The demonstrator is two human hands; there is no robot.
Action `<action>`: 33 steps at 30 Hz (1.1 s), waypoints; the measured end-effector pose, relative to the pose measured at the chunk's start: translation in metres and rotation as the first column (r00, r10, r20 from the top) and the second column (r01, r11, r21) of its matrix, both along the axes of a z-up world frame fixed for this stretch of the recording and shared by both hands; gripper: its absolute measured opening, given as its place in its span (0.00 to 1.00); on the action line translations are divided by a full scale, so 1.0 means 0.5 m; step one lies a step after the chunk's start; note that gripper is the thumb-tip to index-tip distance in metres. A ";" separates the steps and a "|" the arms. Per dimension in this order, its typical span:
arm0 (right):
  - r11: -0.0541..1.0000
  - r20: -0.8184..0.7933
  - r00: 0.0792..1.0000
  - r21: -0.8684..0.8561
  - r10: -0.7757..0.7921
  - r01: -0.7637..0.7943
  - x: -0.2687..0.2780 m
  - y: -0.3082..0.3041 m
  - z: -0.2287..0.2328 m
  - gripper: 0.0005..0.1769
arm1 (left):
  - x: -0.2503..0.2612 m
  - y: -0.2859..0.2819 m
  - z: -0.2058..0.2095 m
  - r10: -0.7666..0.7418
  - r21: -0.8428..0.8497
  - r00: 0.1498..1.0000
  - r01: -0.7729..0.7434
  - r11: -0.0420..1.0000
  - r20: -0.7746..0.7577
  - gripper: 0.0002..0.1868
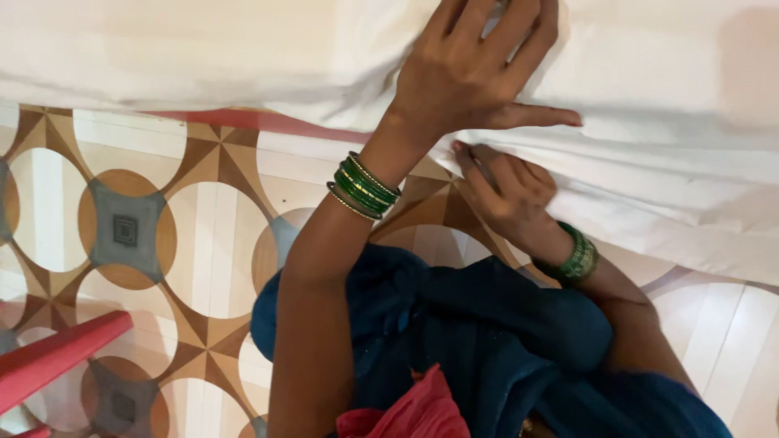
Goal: The person smooths and tucks a white bedsheet over a mattress, working along the edges and corners to secure the fabric. The hands repeatedly press and fold the sheet under the mattress to create a neat finish.
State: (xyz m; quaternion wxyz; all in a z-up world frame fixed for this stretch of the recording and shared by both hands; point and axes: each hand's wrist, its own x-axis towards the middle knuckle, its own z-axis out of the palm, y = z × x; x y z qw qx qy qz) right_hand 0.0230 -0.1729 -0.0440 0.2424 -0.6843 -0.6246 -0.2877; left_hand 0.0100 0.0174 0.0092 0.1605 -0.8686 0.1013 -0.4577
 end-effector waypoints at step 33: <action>0.970 0.114 0.979 -0.161 -0.168 0.185 -0.024 0.034 0.079 0.19 | 0.020 0.011 -0.017 -0.212 0.089 0.971 0.203 0.975 0.112 0.30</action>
